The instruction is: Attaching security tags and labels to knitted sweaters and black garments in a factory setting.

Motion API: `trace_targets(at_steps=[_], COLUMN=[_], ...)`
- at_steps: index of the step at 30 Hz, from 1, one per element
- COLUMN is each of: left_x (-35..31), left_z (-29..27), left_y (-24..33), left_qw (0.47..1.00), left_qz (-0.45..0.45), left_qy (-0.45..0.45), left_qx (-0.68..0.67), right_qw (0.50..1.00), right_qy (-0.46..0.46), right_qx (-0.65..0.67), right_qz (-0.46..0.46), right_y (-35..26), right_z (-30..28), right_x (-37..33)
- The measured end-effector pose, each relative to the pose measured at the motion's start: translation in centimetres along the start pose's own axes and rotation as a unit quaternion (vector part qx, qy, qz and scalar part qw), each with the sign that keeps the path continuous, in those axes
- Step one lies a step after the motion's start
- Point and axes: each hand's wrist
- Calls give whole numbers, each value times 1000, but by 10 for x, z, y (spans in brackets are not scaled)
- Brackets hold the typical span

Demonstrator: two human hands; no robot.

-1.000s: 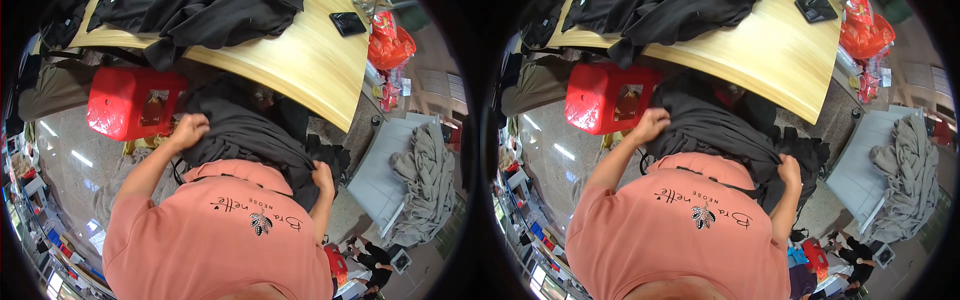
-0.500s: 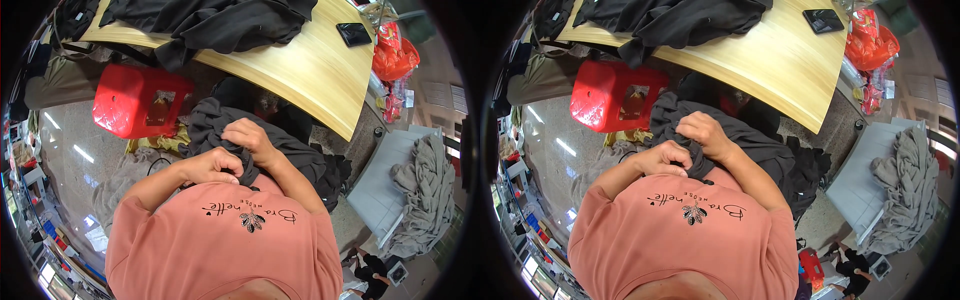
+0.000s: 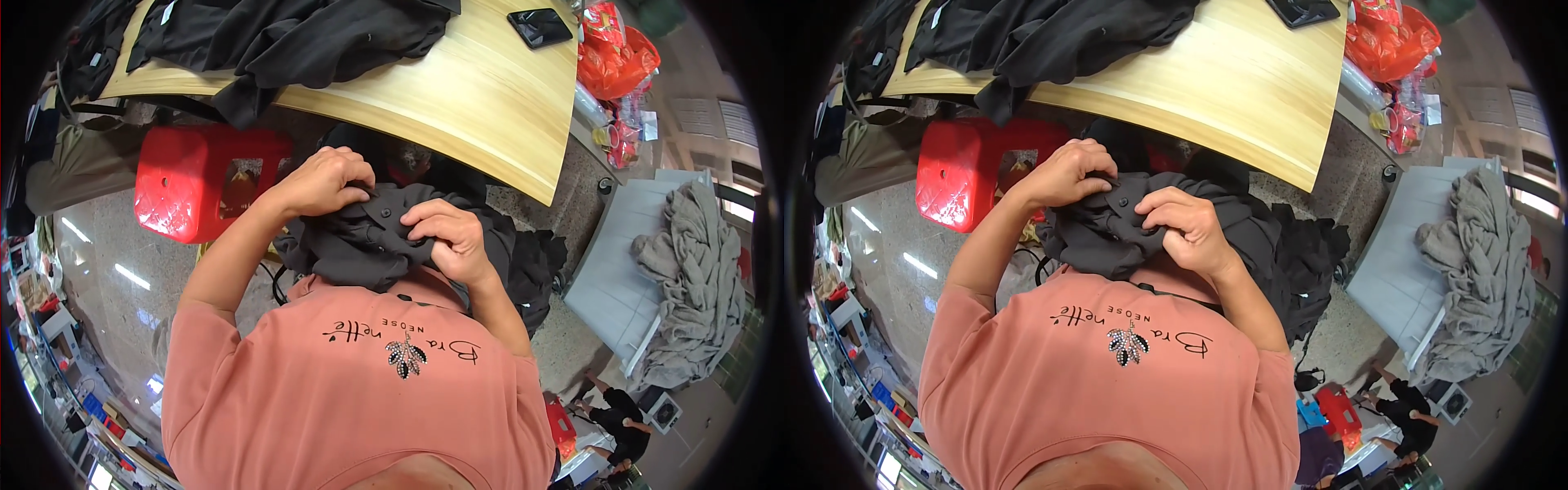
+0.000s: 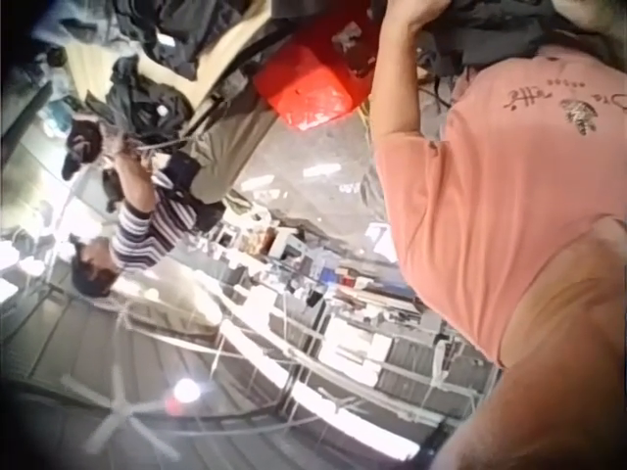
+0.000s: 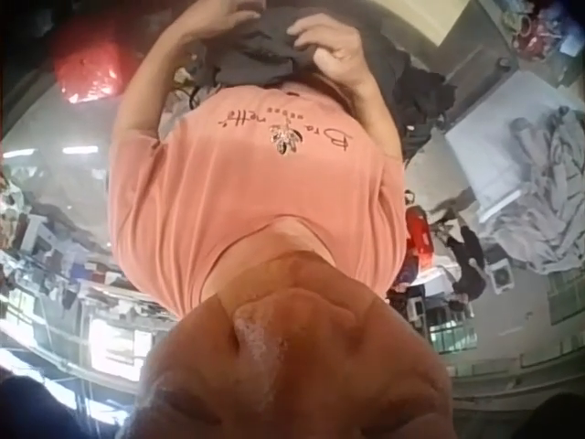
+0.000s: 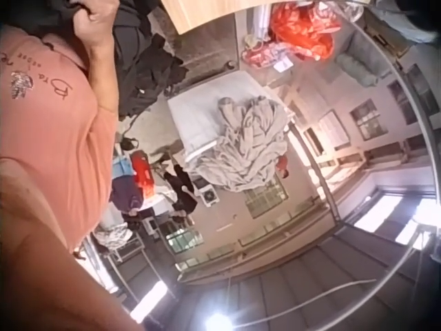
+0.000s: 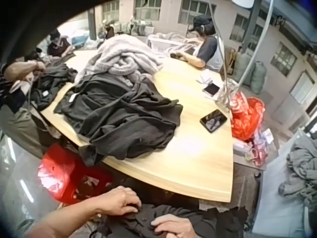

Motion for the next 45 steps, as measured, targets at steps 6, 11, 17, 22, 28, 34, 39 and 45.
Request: trace_targets(at_steps=[6, 11, 17, 22, 28, 34, 39, 45], left_x=[10, 11, 5, 12, 13, -2, -14, -22], left_z=[4, 13, 22, 25, 18, 26, 24, 24], left_y=[24, 39, 58, 79, 66, 34, 32, 40], left_qw=[991, 974, 980, 956, 971, 957, 859, 781], left_qz=[1, 36, -28, -49, -73, -166, -168, -141], left_qy=[130, 213, 191, 194, 165, 113, 46, 74], left_qx=[-13, 61, -44, -215, -157, -211, -481, -604], right_qw=[977, 925, 915, 948, 959, 970, 988, 990], right_qy=[49, 104, 156, 175, 266, 237, 97, 132], right_qx=[-148, -365, -370, -264, 51, 22, 72, 27], right_qz=[145, 21, -47, -14, 78, 47, 96, 44], right_y=[8, 21, 17, 23, 34, 9, 10, 9], right_z=[-5, 25, 25, 29, 15, 9, 3, 0], right_x=[-3, 18, 11, 12, -4, -9, -12, -11])
Point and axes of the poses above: each hand's wrist, its own x-axis towards the middle knuckle, its own z-axis out of the palm, y = z × x, and after that the axes turned 2 degrees about -y, right-handed
